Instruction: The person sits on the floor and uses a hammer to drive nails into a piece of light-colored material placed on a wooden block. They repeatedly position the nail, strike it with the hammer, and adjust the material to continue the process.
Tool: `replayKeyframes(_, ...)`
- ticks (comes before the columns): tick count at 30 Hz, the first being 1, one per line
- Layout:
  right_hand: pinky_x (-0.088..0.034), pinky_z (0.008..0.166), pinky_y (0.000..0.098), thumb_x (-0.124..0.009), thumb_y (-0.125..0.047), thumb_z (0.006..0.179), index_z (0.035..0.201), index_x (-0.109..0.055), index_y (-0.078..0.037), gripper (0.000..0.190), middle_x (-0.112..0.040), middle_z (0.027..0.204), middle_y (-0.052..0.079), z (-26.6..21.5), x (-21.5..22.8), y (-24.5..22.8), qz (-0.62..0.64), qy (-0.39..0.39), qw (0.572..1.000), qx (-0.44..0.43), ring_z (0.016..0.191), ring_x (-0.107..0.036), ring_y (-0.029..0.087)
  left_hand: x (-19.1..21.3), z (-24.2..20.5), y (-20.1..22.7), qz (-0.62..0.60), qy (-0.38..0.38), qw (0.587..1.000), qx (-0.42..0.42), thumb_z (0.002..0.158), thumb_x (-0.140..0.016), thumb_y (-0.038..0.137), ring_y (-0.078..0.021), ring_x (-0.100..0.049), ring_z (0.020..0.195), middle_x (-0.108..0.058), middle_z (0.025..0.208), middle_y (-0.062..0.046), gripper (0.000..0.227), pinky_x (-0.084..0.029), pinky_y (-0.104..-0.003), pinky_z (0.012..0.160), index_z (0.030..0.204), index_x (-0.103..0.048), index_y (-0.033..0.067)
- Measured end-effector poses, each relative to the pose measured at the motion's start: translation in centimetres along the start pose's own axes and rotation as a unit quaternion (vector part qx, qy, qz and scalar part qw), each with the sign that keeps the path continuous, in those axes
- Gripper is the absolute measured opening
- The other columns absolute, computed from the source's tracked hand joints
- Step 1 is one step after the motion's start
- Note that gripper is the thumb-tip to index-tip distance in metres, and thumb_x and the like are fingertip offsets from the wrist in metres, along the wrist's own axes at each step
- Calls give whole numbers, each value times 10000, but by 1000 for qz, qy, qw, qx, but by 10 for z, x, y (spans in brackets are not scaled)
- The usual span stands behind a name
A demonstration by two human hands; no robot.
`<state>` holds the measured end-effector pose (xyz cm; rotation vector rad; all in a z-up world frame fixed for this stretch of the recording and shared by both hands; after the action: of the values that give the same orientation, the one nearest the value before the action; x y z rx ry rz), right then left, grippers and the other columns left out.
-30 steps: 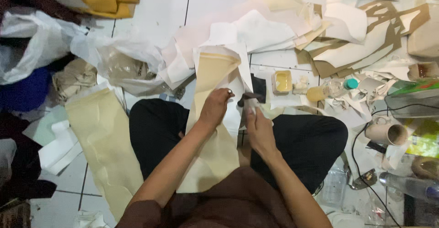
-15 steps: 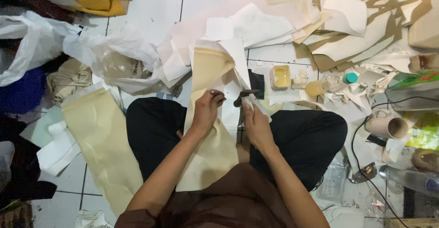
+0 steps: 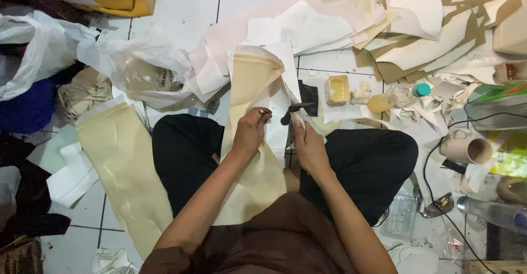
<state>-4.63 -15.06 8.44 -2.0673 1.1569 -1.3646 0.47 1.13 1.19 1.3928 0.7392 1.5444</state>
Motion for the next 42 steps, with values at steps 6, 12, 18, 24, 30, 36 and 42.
replayKeyframes(6,-485,741,499,-246,-537,993,1086,-602,18,666,-682,779,215,4,1,0,-10,-6,1000,16,824,-666,384,-12,-3,-5,74,-16,997,-17,942,-562,93,-217,-693,809,-687,858,-66,116,-573,-305,694,884,-661,77)
replayKeyframes(12,-387,663,576,-370,-384,899,894,-524,-25,391,-571,714,326,-36,48,-73,-35,64,975,212,789,-575,549,-6,-1,13,172,-16,982,-80,935,-573,62,-215,-688,813,-681,857,-56,101,-568,-304,709,902,-668,72)
replayKeyframes(18,-436,674,575,-317,-481,934,978,-543,-18,517,-605,736,306,-43,27,-62,-95,34,977,186,780,-606,522,-5,-1,18,166,-35,983,-67,955,-541,80,-255,-680,830,-665,853,-90,111,-569,-333,700,929,-645,54)
replayKeyframes(24,-523,657,456,-230,-539,972,1054,-556,12,646,-630,655,228,-39,13,-18,-68,26,993,93,686,-666,393,-8,1,10,126,-22,991,-49,938,-559,87,-292,-670,844,-669,857,-99,129,-545,-385,742,850,-648,57)
replayKeyframes(30,-489,639,474,-346,-541,981,883,-572,-61,539,-632,672,218,-3,-4,16,-80,19,996,39,779,-666,418,24,12,17,39,11,998,40,1002,-467,238,-339,-648,828,-616,831,-125,285,-523,-436,760,838,-606,51)
replayKeyframes(36,-477,739,476,-341,-498,979,933,-587,-8,551,-633,712,230,-14,-3,6,36,3,999,20,783,-642,393,37,-16,36,295,40,953,56,849,-635,286,-418,-460,1100,-494,1189,-159,192,-477,-483,786,801,-691,109)
replayKeyframes(42,-450,718,465,-540,-522,923,913,-583,1,525,-617,722,280,-1,-13,27,65,67,995,21,769,-625,399,38,-8,18,152,-6,975,164,959,-475,222,-442,-618,774,-597,746,-203,325,-479,-492,630,757,-615,9)
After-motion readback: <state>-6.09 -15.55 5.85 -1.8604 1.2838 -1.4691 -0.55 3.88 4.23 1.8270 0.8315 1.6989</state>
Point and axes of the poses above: each hand's wrist, its own z-axis towards the middle knuckle, its own x-axis out of the back of the hand, y = z × x, the point moved 3 cm from there along z, towards the middle knuckle
